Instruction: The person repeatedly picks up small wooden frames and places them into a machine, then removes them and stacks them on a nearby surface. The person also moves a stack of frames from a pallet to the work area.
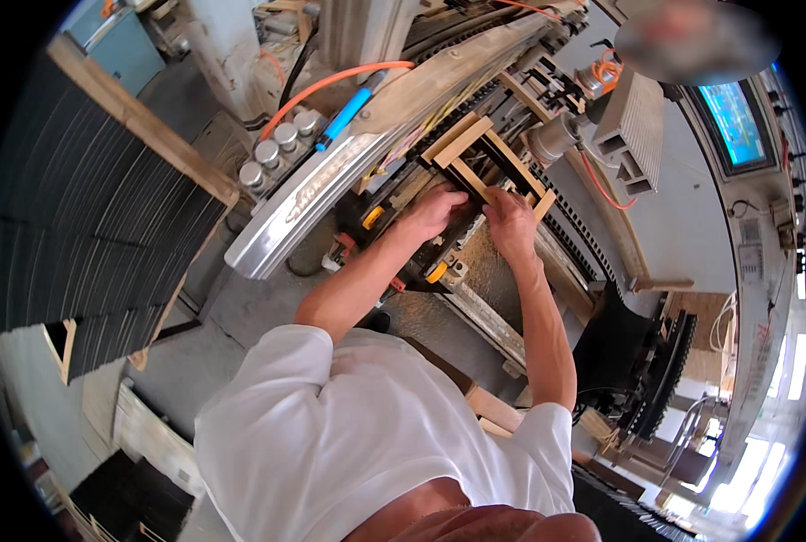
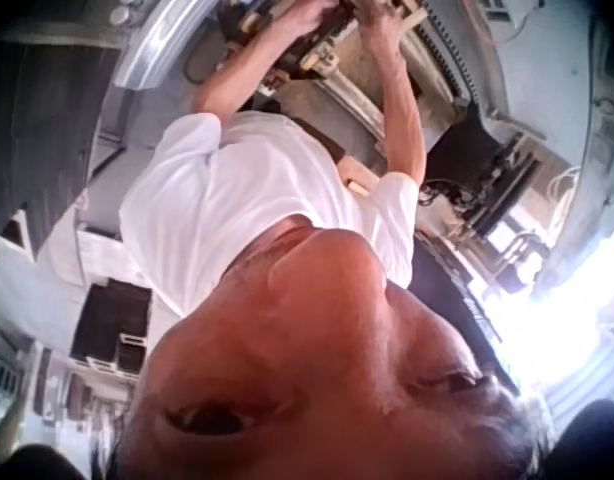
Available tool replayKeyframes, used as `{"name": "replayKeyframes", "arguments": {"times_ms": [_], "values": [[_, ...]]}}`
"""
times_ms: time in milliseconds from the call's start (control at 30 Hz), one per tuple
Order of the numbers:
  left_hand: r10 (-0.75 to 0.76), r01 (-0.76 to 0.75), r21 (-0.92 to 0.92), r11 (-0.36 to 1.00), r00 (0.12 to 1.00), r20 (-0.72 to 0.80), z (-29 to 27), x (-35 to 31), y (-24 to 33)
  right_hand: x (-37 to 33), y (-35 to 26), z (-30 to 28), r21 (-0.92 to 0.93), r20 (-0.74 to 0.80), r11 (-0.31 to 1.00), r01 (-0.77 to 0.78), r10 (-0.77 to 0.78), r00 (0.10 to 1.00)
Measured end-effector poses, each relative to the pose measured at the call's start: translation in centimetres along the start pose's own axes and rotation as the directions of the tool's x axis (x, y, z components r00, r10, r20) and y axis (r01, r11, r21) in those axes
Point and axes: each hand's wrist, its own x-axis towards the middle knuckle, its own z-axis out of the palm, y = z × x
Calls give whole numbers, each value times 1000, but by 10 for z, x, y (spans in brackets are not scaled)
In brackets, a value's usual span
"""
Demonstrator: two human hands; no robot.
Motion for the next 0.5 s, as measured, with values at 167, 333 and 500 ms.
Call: {"name": "replayKeyframes", "arguments": {"times_ms": [167, 333, 500], "values": [[97, -103, -72, 992, 991, -88, 7, -1, -2, 8, 7, 17, -19, 11, 996, 90, -89, 996], [178, -149, 136, 979, 954, -241, 14, -39, -3, 26, 17, 18, -77, 19, 997, -5, 7, 1000], [155, -97, 186, 978, 930, -334, 7, -151, 4, 63, 39, 48, -43, -27, 998, 43, -45, 999]]}}
